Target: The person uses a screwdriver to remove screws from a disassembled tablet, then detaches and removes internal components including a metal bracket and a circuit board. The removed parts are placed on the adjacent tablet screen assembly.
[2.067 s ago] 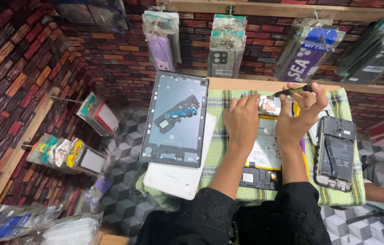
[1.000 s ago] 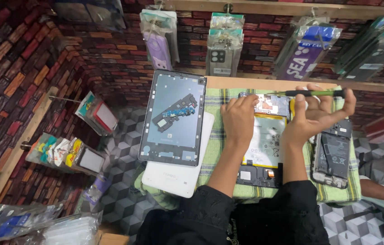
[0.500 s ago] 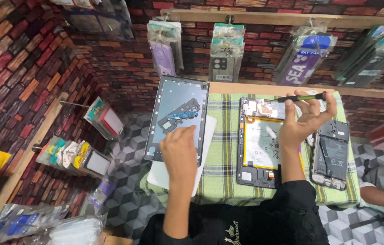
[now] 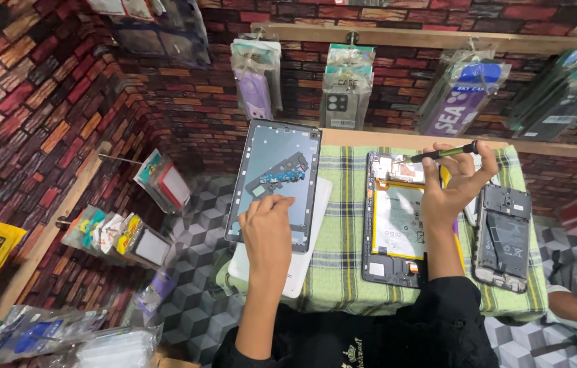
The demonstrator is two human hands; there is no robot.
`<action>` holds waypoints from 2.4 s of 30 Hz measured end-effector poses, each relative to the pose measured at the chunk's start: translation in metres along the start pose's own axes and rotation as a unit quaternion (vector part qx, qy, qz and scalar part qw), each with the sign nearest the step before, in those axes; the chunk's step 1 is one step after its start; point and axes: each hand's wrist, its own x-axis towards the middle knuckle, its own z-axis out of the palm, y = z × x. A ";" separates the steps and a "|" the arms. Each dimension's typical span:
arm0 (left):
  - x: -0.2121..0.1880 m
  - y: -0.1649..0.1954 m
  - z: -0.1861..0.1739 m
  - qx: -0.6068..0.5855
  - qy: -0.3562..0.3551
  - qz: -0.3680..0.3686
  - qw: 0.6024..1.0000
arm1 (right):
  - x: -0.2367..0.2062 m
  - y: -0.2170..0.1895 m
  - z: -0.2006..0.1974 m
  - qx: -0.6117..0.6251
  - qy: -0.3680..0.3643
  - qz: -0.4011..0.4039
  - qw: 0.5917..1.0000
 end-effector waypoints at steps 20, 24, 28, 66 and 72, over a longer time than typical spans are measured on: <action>-0.018 -0.013 -0.021 0.141 -0.015 -0.168 0.976 | -0.001 0.000 0.002 -0.010 -0.021 -0.022 0.999; -0.024 -0.012 -0.012 0.126 -0.003 -0.175 0.976 | 0.000 0.000 0.002 -0.002 -0.027 -0.019 0.999; -0.022 -0.010 -0.015 0.123 -0.023 -0.191 0.974 | 0.001 -0.005 0.004 0.005 -0.035 -0.029 0.999; 0.053 0.096 0.128 -0.336 -0.007 -0.055 0.940 | 0.006 -0.018 0.021 0.027 -0.136 -0.056 0.989; 0.043 0.094 0.140 -0.326 -0.030 -0.065 0.943 | 0.005 -0.020 0.019 0.015 -0.137 -0.069 0.988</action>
